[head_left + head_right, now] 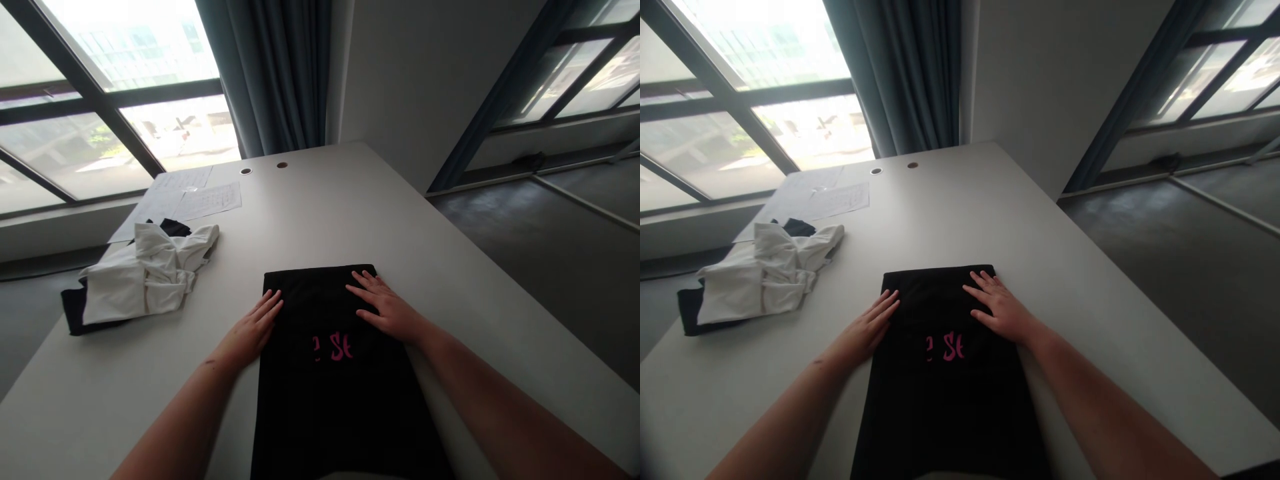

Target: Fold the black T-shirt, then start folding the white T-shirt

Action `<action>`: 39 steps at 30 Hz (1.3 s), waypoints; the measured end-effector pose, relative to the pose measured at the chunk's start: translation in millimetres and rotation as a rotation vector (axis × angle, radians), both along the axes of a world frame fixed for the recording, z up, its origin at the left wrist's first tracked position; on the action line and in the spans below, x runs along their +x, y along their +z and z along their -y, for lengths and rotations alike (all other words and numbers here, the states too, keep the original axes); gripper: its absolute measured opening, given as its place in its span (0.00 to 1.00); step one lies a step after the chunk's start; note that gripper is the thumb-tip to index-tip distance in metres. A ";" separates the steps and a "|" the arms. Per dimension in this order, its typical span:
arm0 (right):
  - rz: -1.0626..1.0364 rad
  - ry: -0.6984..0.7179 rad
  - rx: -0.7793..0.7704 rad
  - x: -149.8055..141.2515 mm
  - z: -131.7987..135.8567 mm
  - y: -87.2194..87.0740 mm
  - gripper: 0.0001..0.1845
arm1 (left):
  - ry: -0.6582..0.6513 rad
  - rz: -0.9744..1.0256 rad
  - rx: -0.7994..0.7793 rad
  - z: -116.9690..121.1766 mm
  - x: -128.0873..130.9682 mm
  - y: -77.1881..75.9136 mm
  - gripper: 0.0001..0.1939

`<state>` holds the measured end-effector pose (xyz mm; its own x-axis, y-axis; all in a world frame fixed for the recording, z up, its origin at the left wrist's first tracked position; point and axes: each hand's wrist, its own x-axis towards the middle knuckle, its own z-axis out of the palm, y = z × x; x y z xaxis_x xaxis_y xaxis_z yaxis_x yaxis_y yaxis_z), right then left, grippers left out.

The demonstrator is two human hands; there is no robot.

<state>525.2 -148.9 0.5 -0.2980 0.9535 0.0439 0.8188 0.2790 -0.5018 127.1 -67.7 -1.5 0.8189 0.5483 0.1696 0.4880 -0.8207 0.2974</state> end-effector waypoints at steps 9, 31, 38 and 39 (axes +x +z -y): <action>-0.247 -0.131 0.022 -3.0 45.6 -5.1 0.27 | 0.055 0.158 -0.111 38.2 -21.4 -3.9 0.28; -0.011 0.041 0.078 -11.9 223.2 -7.4 0.29 | -0.012 0.027 -0.072 183.4 -57.3 8.0 0.33; 0.022 -0.013 0.339 -12.9 226.0 -27.5 0.33 | 0.033 0.120 0.130 189.0 -51.2 -6.7 0.32; 0.031 -0.012 0.358 -12.6 226.8 -28.1 0.33 | 0.027 0.120 0.133 188.5 -50.9 -6.5 0.35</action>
